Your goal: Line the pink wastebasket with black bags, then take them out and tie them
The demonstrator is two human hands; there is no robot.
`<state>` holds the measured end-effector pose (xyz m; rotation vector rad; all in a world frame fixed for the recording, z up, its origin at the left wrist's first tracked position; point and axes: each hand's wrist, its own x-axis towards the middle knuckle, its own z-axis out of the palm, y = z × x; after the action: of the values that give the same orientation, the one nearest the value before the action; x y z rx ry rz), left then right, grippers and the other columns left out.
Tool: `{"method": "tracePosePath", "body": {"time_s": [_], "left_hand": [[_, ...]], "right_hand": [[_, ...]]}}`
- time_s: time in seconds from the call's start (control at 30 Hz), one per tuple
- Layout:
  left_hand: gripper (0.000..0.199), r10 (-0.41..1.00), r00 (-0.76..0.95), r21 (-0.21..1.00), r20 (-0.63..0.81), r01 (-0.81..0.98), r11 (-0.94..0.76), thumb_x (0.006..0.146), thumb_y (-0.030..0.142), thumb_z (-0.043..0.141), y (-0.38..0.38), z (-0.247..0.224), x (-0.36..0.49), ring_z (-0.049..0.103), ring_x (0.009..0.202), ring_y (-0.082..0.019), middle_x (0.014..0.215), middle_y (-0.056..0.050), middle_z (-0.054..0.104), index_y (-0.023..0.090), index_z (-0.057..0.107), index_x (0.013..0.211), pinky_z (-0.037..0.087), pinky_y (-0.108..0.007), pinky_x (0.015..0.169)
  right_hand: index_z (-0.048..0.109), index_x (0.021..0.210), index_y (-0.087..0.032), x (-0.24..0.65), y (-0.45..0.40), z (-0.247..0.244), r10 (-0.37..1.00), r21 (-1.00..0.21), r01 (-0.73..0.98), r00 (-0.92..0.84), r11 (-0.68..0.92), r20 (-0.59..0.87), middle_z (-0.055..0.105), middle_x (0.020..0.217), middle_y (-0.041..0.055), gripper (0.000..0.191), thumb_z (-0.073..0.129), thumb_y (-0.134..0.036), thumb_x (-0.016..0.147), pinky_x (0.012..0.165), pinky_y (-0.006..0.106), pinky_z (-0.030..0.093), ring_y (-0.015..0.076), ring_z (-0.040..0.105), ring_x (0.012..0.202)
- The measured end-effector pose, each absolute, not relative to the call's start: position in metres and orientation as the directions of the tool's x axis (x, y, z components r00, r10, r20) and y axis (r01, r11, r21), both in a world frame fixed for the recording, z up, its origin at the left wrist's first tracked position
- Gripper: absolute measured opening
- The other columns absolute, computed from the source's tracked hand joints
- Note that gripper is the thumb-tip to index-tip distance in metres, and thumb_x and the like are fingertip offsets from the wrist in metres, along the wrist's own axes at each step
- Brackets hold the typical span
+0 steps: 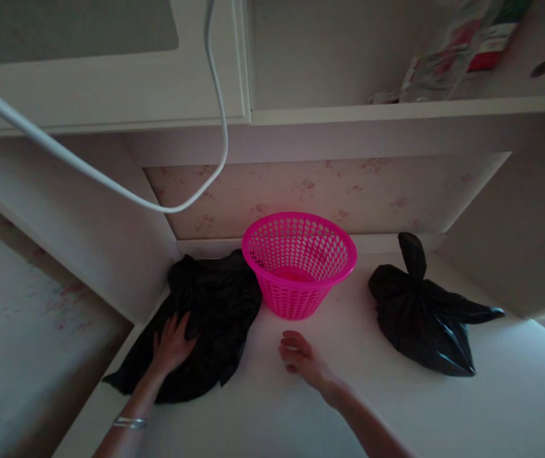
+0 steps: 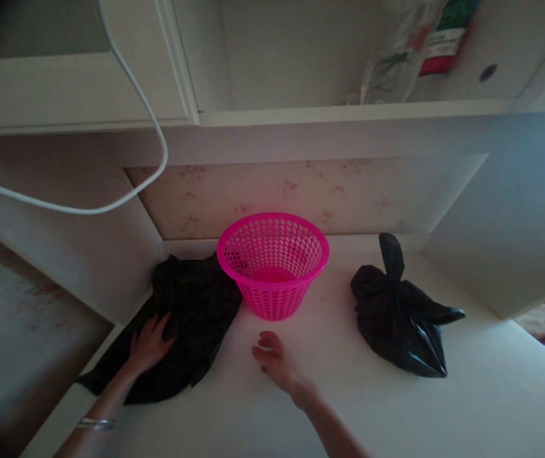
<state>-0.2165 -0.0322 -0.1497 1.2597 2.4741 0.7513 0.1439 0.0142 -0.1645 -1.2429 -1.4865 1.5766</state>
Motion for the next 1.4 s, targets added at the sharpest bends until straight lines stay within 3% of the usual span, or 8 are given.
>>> {"method": "tracePosePath", "body": {"time_s": [0.1, 0.3, 0.47, 0.6, 0.9, 1.03, 1.2, 1.4], "left_hand": [[0.076, 0.824, -0.566, 0.646, -0.033, 0.617, 0.450, 0.071, 0.038, 0.072, -0.050, -0.162, -0.202, 0.034, 0.156, -0.042, 0.168, -0.023, 0.039, 0.015, 0.058, 0.143, 0.014, -0.061, 0.129], [0.086, 0.743, -0.650, 0.840, -0.158, 0.307, 0.448, 0.086, 0.053, 0.063, -0.069, -0.144, -0.200, 0.052, 0.146, -0.036, 0.164, -0.025, 0.041, 0.011, 0.036, 0.156, 0.045, -0.049, 0.117], [0.065, 0.737, -0.523, 0.877, -0.428, -0.043, 0.479, 0.094, 0.058, 0.059, -0.083, -0.115, -0.183, 0.077, 0.111, -0.032, 0.134, -0.018, 0.073, 0.017, 0.055, 0.143, 0.064, -0.044, 0.089], [0.057, 0.783, -0.234, 0.806, -0.576, -0.323, 0.496, 0.087, 0.057, 0.074, -0.091, -0.114, -0.146, 0.076, 0.114, -0.033, 0.122, -0.017, 0.079, 0.014, 0.072, 0.123, 0.059, -0.044, 0.103], [0.068, 0.811, -0.382, 0.892, -0.443, -0.274, 0.359, 0.065, 0.060, 0.091, -0.086, -0.118, -0.078, 0.069, 0.125, -0.040, 0.121, -0.018, 0.079, 0.013, 0.079, 0.112, 0.048, -0.051, 0.116], [0.065, 0.775, -0.450, 0.896, -0.443, -0.254, 0.365, 0.066, 0.057, 0.091, -0.088, -0.101, -0.072, 0.070, 0.122, -0.039, 0.122, -0.017, 0.079, 0.013, 0.079, 0.112, 0.050, -0.051, 0.113], [0.068, 0.854, -0.364, 0.910, -0.372, 0.041, 0.413, 0.071, 0.064, 0.084, -0.113, -0.100, -0.072, 0.070, 0.122, -0.041, 0.118, -0.016, 0.080, 0.014, 0.077, 0.116, 0.045, -0.055, 0.118], [0.075, 0.907, -0.205, 0.837, -0.368, 0.352, 0.419, 0.075, 0.066, 0.079, -0.131, -0.114, -0.068, 0.052, 0.146, -0.040, 0.146, -0.016, 0.066, 0.017, 0.073, 0.132, 0.033, -0.053, 0.126]], "right_hand": [[0.057, 0.140, -0.024, 0.110, 0.021, -0.164, 0.861, -0.947, 0.107, -0.395, -0.304, -0.321, 0.066, 0.138, 0.0174, 0.070, 0.072, -0.058, 0.081, 0.078, 0.041, 0.064, 0.0250, 0.077, 0.096], [0.035, 0.159, -0.027, 0.064, 0.033, -0.150, 0.844, -0.960, -0.005, -0.477, -0.281, -0.244, 0.064, 0.146, 0.0125, 0.078, 0.064, -0.032, 0.087, 0.101, 0.048, 0.058, 0.0275, 0.068, 0.125], [0.056, 0.146, -0.023, 0.054, 0.029, -0.137, 0.805, -0.988, 0.011, -0.579, -0.151, -0.130, 0.069, 0.143, 0.0054, 0.076, 0.053, -0.012, 0.071, 0.115, 0.047, 0.049, 0.0261, 0.064, 0.132], [0.075, 0.119, -0.020, 0.057, 0.019, -0.124, 0.701, -0.995, 0.099, -0.709, -0.014, -0.081, 0.080, 0.116, 0.0034, 0.062, 0.047, -0.008, 0.065, 0.103, 0.044, 0.056, 0.0281, 0.073, 0.113], [0.077, 0.115, -0.018, 0.081, -0.006, -0.084, 0.331, -0.874, 0.225, -0.940, 0.431, -0.079, 0.078, 0.121, 0.0122, 0.039, 0.065, -0.016, 0.077, 0.099, 0.041, 0.057, 0.0333, 0.073, 0.114], [0.072, 0.119, -0.020, 0.107, -0.010, -0.063, 0.583, -0.745, 0.310, -0.802, 0.591, 0.130, 0.078, 0.112, 0.0109, 0.027, 0.055, -0.025, 0.099, 0.090, 0.039, 0.061, 0.0267, 0.076, 0.099], [0.055, 0.140, -0.022, 0.133, -0.003, -0.053, 0.690, -0.559, 0.416, -0.319, 0.717, 0.649, 0.064, 0.136, 0.0184, 0.049, 0.069, -0.028, 0.094, 0.103, 0.051, 0.058, 0.0336, 0.064, 0.126], [0.048, 0.151, -0.023, 0.162, 0.006, -0.042, 0.703, -0.656, 0.263, -0.353, 0.708, 0.618, 0.064, 0.141, 0.0162, 0.070, 0.057, -0.007, 0.084, 0.102, 0.045, 0.059, 0.0299, 0.065, 0.128]]}}
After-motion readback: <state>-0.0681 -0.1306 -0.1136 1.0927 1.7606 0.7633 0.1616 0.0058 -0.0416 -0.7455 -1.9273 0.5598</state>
